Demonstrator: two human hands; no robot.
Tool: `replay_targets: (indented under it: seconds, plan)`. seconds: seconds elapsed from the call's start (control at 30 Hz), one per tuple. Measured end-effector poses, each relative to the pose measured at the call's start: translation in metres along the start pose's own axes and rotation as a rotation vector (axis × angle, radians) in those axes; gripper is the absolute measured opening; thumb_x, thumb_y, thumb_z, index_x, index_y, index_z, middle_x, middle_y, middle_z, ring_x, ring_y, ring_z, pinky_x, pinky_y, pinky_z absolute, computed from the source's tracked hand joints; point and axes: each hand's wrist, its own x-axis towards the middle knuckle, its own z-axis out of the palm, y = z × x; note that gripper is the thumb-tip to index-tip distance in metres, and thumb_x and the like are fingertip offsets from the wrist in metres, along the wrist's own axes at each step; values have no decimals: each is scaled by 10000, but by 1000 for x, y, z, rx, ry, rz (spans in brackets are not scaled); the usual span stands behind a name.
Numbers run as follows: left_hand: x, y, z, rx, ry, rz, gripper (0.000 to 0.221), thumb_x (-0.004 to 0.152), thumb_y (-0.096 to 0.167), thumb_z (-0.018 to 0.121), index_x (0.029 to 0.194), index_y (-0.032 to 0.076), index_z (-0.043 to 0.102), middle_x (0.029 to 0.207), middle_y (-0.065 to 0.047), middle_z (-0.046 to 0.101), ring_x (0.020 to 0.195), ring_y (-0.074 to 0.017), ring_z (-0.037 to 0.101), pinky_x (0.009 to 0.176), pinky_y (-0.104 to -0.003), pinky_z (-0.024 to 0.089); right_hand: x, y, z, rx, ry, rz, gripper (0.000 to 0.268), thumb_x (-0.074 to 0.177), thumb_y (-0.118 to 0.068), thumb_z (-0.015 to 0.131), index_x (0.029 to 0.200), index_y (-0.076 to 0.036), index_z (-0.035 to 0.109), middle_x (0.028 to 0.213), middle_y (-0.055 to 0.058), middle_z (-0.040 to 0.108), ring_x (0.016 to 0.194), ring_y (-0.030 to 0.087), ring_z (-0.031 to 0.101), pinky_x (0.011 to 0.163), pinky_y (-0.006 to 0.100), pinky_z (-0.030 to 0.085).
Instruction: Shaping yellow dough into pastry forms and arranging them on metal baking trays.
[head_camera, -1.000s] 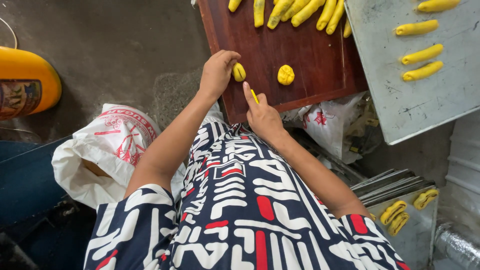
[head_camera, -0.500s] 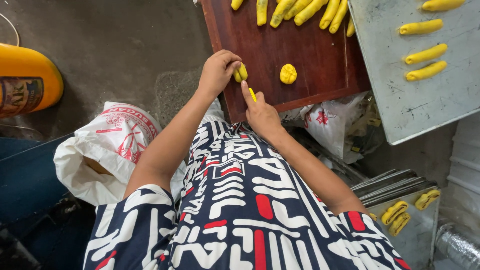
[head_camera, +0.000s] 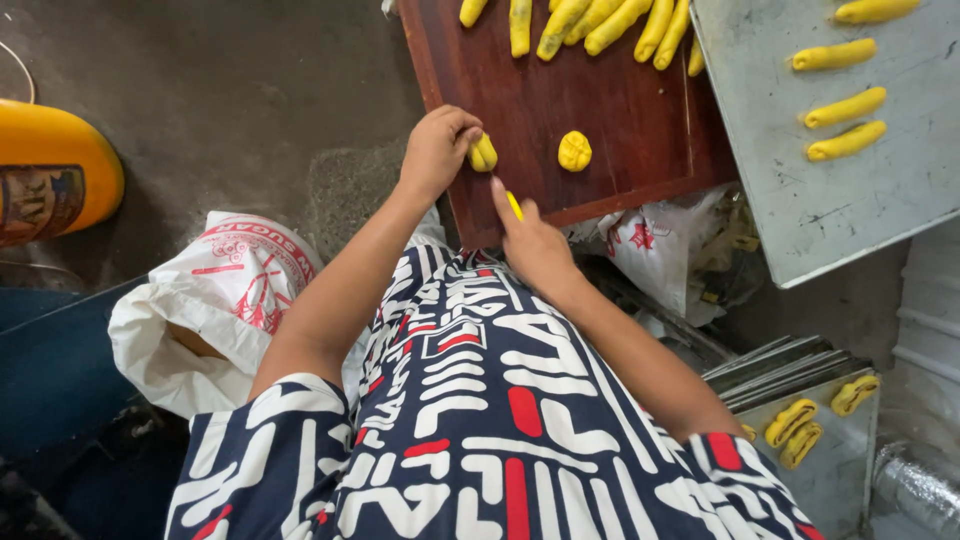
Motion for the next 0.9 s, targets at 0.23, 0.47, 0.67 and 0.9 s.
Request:
replay_targets:
  seconds: [0.23, 0.47, 0.67, 0.9]
  plan:
    - [3, 68, -30, 369, -78, 299, 371, 689, 243, 834, 955, 24, 696, 990, -198, 609, 948, -411, 561, 798, -509, 492, -6, 20, -8, 127, 303, 3, 722, 968, -148, 597, 1623, -162, 294, 1076, 206, 564, 734, 440, 637, 645, 543, 550]
    - [3, 24, 2, 193, -9, 149, 203, 805, 196, 786, 931, 66, 695, 979, -150, 644, 965, -365, 603, 858, -469, 523, 43, -5, -34, -204, 650, -19, 781, 742, -223, 710, 1455, -137, 403, 1145, 196, 577, 943, 409, 657, 748, 473, 549]
    - [9, 88, 13, -381, -114, -201, 181, 933, 213, 715, 1039, 67, 700, 977, -95, 717, 929, -259, 695, 851, -381, 564, 40, 1, -20, 1560, 443, 251, 524, 973, -175, 579, 1466, -182, 401, 1289, 67, 619, 1005, 141, 673, 849, 287, 578]
    - [11, 149, 78, -445, -286, 307, 267, 905, 98, 738, 1165, 53, 697, 1120, -116, 705, 1077, -296, 639, 967, -393, 518, -8, 34, -32, 1942, 1093, 278, 369, 1055, -49, 558, 1418, 13, 576, 1244, 79, 655, 1092, 162, 644, 937, 281, 540]
